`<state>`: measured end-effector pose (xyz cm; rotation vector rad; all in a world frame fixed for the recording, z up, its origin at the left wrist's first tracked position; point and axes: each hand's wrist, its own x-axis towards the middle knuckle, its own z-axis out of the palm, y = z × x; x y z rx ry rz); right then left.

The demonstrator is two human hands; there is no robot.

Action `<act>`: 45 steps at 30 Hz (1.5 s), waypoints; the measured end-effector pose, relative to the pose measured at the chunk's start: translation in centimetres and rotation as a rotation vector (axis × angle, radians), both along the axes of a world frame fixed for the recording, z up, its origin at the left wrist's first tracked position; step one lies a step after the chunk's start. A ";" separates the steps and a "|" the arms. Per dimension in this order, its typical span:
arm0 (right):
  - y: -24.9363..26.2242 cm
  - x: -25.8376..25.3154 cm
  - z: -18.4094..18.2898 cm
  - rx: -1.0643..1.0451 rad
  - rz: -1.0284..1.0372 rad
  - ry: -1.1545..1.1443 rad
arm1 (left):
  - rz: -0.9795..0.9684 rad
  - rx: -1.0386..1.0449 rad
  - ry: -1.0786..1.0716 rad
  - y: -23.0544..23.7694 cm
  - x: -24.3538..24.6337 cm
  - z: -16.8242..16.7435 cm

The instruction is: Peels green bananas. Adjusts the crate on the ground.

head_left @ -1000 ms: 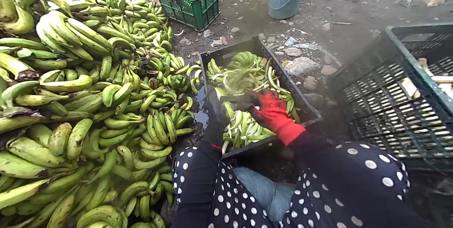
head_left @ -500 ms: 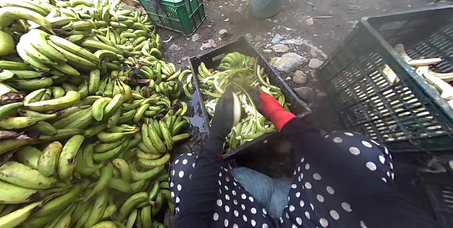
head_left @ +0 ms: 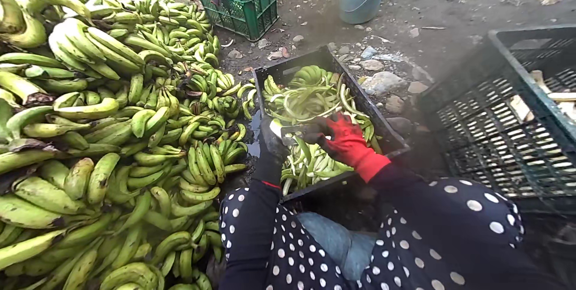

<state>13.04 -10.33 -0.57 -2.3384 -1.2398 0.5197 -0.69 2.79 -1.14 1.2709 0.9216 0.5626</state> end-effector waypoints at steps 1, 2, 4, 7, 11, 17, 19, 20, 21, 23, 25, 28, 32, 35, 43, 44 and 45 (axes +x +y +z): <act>0.0 -0.1 0.2 -0.008 -0.017 0.023 | 0.013 0.022 0.014 -0.1 0.1 0.3; -0.1 -0.1 0.3 -0.009 -0.025 0.040 | 0.048 0.018 -0.026 0.0 0.4 0.1; 0.0 -0.2 0.1 -0.009 -0.027 0.063 | 0.103 0.015 -0.031 0.0 0.8 0.0; 0.4 0.1 -0.1 -0.012 -0.019 0.106 | 0.121 0.065 0.002 -0.7 1.5 0.5; 0.7 1.3 -1.0 0.059 -0.038 0.228 | -0.121 0.377 0.053 -1.6 0.8 -0.6; 0.4 2.8 -1.0 0.073 -0.135 0.297 | -0.218 0.295 -0.238 -1.9 1.8 -0.2; 0.3 3.0 -0.9 0.121 -0.136 0.236 | -0.130 -0.038 -0.338 -1.6 2.2 0.1; 0.2 3.0 -0.5 0.158 -0.100 0.189 | -0.105 -0.161 -0.375 -1.1 2.1 0.3; 0.1 2.9 -0.2 0.178 -0.053 0.136 | -0.115 -0.231 -0.404 -0.6 1.9 0.2; -0.2 2.7 0.0 0.144 0.049 0.015 | -0.157 -0.189 -0.402 0.4 1.1 -0.5; -0.4 2.2 0.3 0.097 0.161 -0.064 | -0.173 -0.039 -0.294 0.7 0.2 -0.6; -0.2 1.6 0.2 0.065 0.145 -0.050 | -0.204 0.082 -0.228 0.5 0.2 -1.0; 0.1 1.9 -1.0 0.046 -0.162 0.157 | -0.214 0.181 -0.188 -1.3 1.3 -1.9; -0.3 3.7 -1.7 0.072 -0.321 0.351 | -0.117 -0.006 -0.194 -2.2 2.4 -1.4; -6.0 7.8 4.2 0.744 -0.470 0.516 | -0.419 0.475 1.035 0.7 -0.7 -0.8; -7.5 8.3 5.5 0.872 -0.493 0.546 | -0.466 0.467 1.041 0.1 -0.7 -0.9; -9.4 8.8 6.7 0.973 -0.518 0.546 | -0.476 0.438 0.964 -0.7 -0.5 -1.3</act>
